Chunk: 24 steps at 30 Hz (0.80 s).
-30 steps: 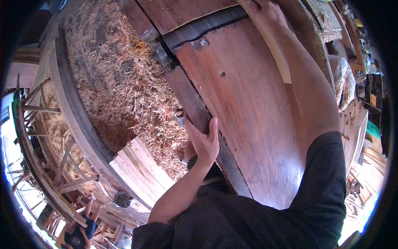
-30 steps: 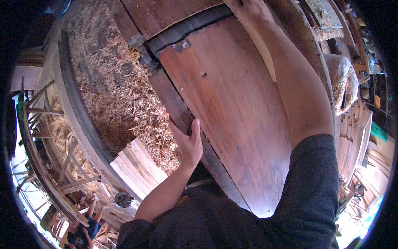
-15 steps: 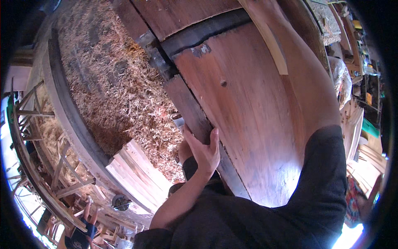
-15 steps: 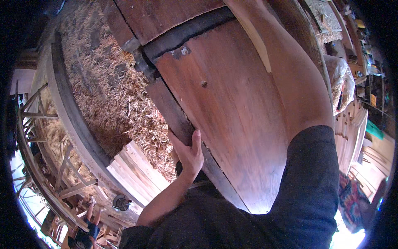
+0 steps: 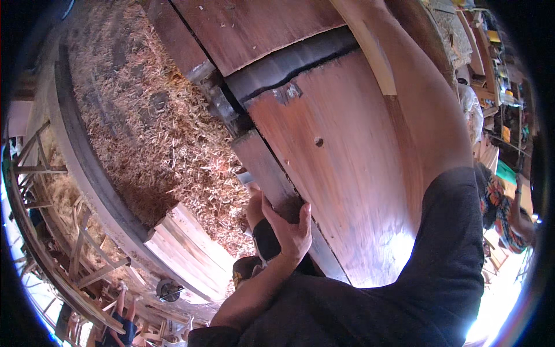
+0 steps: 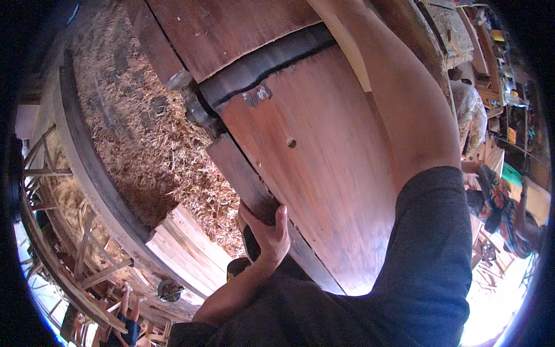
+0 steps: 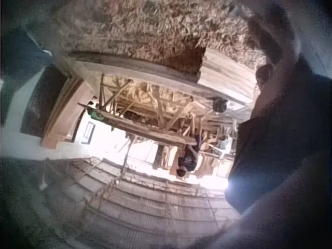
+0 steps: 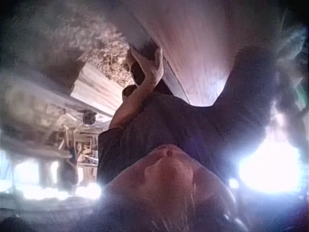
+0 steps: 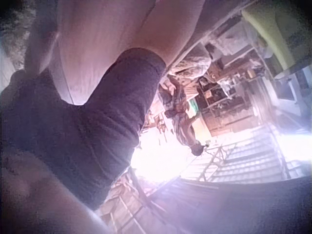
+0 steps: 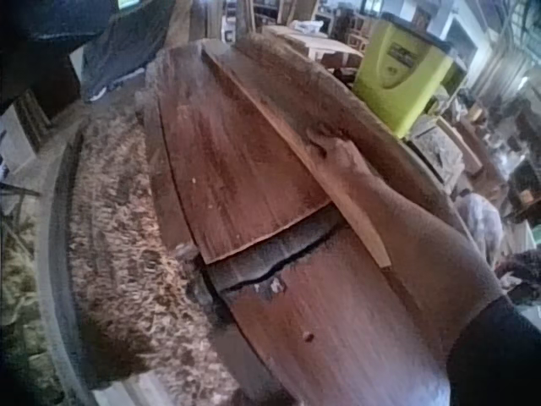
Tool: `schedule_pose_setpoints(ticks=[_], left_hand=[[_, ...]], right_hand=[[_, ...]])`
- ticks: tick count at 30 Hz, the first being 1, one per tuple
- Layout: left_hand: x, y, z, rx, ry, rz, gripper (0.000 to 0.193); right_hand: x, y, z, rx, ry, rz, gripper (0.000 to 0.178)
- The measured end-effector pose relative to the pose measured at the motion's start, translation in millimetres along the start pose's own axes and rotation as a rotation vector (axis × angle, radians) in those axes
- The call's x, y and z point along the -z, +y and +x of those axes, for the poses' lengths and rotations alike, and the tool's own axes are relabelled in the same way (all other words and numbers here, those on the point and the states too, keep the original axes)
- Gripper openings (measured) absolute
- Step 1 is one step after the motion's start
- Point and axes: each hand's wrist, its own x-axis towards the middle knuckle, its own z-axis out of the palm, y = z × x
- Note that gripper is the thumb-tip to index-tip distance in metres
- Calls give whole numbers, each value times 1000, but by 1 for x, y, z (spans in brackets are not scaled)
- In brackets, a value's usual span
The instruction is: The person feeds a wooden board across a stationary jointer multiple times to flatten its surface, picking it up to check the progress after each pass.
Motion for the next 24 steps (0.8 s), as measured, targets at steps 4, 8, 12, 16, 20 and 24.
schedule_pose_setpoints(ticks=[4,8,12,16,20,24], left_hand=[[2,0,3,-114,-14,180,101],[5,-14,2,-111,-25,143,104],[5,-31,-6,32,10,59,109],[7,-26,0,27,-4,25,109],[1,-31,-9,-56,-12,35,108],[16,-21,2,-86,-67,120,109]], right_hand=[[-4,-2,25,11,-57,30,46],[-16,-10,54,-74,-107,-29,47],[-31,-32,101,-35,-76,-7,49],[-51,-77,163,-185,-134,198,47],[-94,-127,213,-105,-215,274,51],[-113,-208,184,-78,-145,-95,84]])
